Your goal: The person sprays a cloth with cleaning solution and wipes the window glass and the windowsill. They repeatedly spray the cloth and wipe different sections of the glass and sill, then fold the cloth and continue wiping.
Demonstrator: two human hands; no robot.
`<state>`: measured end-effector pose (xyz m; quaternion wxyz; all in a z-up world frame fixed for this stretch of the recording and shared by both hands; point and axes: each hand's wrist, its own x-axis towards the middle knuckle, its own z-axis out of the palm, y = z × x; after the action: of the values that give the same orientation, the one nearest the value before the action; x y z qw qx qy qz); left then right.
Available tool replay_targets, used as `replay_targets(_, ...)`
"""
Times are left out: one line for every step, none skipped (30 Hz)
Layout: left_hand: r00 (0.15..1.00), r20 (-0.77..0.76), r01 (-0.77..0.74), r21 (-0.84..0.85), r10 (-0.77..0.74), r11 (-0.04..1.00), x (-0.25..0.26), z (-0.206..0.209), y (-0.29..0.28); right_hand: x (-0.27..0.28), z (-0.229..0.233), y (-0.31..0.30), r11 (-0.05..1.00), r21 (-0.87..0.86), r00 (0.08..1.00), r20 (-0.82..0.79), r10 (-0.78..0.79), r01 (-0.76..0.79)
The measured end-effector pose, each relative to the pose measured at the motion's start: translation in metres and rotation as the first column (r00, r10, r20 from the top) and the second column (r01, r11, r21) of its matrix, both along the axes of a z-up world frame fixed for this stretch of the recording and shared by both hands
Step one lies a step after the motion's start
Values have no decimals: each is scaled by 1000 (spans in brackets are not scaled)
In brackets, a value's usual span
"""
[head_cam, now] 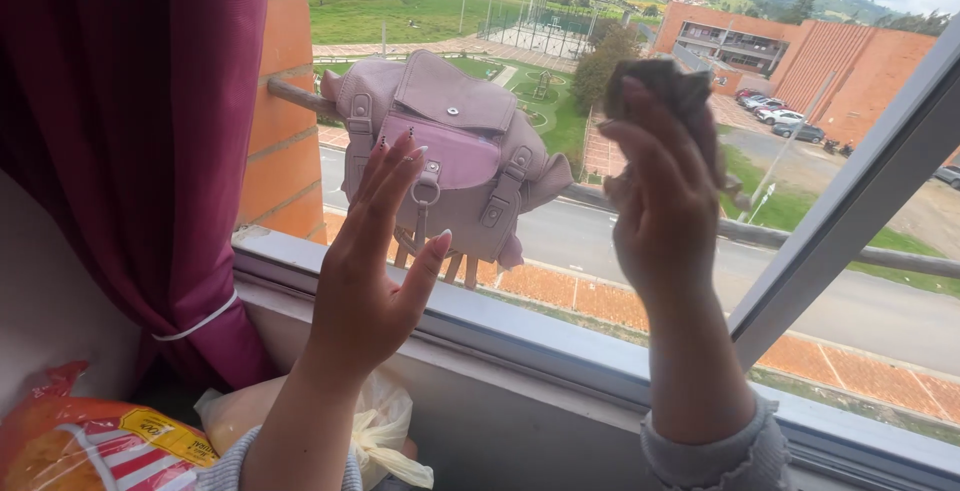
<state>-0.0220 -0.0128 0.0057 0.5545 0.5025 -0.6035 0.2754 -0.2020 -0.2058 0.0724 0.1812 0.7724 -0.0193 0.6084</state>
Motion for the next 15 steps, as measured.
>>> replay_targets(1000,-2,-9,-1,9,1000,-2,1,0,9,-22,3,1000,-1,1000,-2,9,-9)
replay_targets(1000,4,0,-2,0,1000,-4,2,0,19,-45,7,997,3,995,-57,78,-78)
replay_targets(1000,10,9,-4,-9,1000,-7,3,0,28,-67,10,989,9,983,-113,146,-146)
replay_targets(1000,10,-4,-2,4,1000,-6,3,0,28,-84,14,987,11,981,-112,158,-158)
replay_targets(1000,25,-15,4,15,1000,-5,3,0,29,-101,18,986,58,976,-146,163,-156)
replay_targets(999,34,-25,18,25,1000,-6,1,2,27,-121,24,982,114,968,-185,169,-150)
replay_targets(999,29,-37,28,36,999,-8,0,4,22,-128,28,979,124,965,-189,182,-161)
replay_targets(998,35,-49,34,48,998,-9,0,5,18,-135,32,966,190,955,-207,214,-175)
replay_targets(997,42,-62,40,60,997,-10,0,7,14,-142,36,949,256,943,-223,246,-186)
replay_targets(996,47,-83,41,81,996,-12,-1,7,7,-139,42,944,257,939,-218,266,-208)
replay_targets(995,55,-91,55,88,994,-15,-2,8,-1,-136,48,840,452,873,-226,432,-299)
replay_targets(994,57,-101,73,97,992,-18,-5,10,-10,-134,54,689,632,782,-204,589,-354)
replay_targets(991,56,-125,78,121,989,-21,-6,12,-13,-139,53,677,636,767,-202,608,-369)
replay_targets(990,55,-131,92,126,987,-25,-7,15,-16,-144,53,457,725,654,-12,757,-516)
replay_targets(990,54,-137,105,132,985,-29,-8,18,-19,-148,52,200,759,508,193,840,-619)
